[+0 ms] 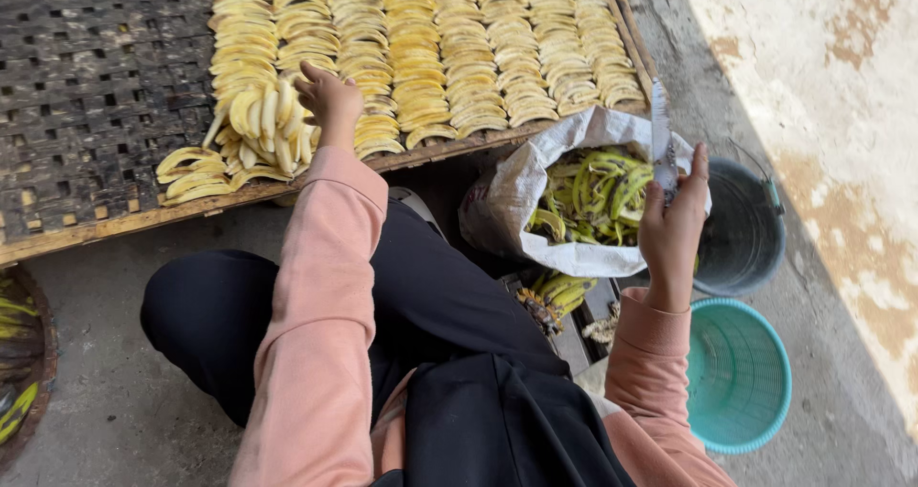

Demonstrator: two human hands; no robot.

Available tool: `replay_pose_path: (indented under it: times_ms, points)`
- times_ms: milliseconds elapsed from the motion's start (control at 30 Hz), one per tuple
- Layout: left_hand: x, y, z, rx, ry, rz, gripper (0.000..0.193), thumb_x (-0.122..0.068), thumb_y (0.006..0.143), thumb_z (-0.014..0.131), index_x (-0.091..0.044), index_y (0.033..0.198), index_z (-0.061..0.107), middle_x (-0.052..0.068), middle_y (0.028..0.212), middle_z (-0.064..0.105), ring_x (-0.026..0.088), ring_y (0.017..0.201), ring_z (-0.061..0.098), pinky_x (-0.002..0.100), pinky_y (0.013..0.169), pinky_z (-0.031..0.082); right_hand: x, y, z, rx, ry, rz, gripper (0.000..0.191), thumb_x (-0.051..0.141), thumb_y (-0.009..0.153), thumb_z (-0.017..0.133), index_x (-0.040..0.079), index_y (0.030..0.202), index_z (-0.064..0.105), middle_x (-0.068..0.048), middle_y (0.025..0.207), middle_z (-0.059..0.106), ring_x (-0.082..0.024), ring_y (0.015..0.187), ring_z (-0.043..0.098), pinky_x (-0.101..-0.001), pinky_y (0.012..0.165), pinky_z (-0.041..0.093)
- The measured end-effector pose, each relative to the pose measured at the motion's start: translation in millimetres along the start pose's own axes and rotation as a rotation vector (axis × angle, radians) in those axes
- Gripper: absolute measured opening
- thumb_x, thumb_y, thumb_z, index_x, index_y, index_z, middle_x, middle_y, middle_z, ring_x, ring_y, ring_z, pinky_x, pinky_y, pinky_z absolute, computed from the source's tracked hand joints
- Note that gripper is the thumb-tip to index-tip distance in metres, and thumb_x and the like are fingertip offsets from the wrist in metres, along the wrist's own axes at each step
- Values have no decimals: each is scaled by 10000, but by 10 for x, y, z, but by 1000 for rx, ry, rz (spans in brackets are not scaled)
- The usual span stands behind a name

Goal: The person sits on the ground and peels bananas with a knife, dropping the peels into a cloth sack and placing the peeled bananas onto a woven bamboo drying tray alongside already peeled bananas. They take new unpeeled bananas from a pile beside the tray and repeat the process.

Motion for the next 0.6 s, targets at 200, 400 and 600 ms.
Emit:
replay_pose_path:
  times_ms: [200,400,600]
  points:
    - [-504,-444,266,163,258,456,273,-245,1006,743,-144,1219,606,19,1228,640,227,1284,572,667,1265,95,-474,-1206,-178,26,317,373,332,10,928,798,17,1233,666,72,782,426,-40,697,364,-205,608,305]
    - [-857,-978,636,-77,209,1139,472,92,816,673,-139,1226,701,44,1206,678,279,1238,562,754,1118,4,-377,-2150,208,212,76,289,303,-15,827,734,43,1121,689,-90,1042,645,-242,781,593,-342,673,488]
    - [-786,-1156,861,115,332,1149,444,121,862,625,-91,1247,688,98,1193,685,309,1256,559,759,1133,-8,-454,-2204,590,417,132,144,518,-76,741,647,58,1242,654,-131,1301,632,-397,1089,650,-426,865,538]
Point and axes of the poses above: each hand's wrist, its own y-axis towards the middle knuckle, its own z-axis out of the palm, x = y × z, the point moved 4 cm from there along y, towards the middle knuckle
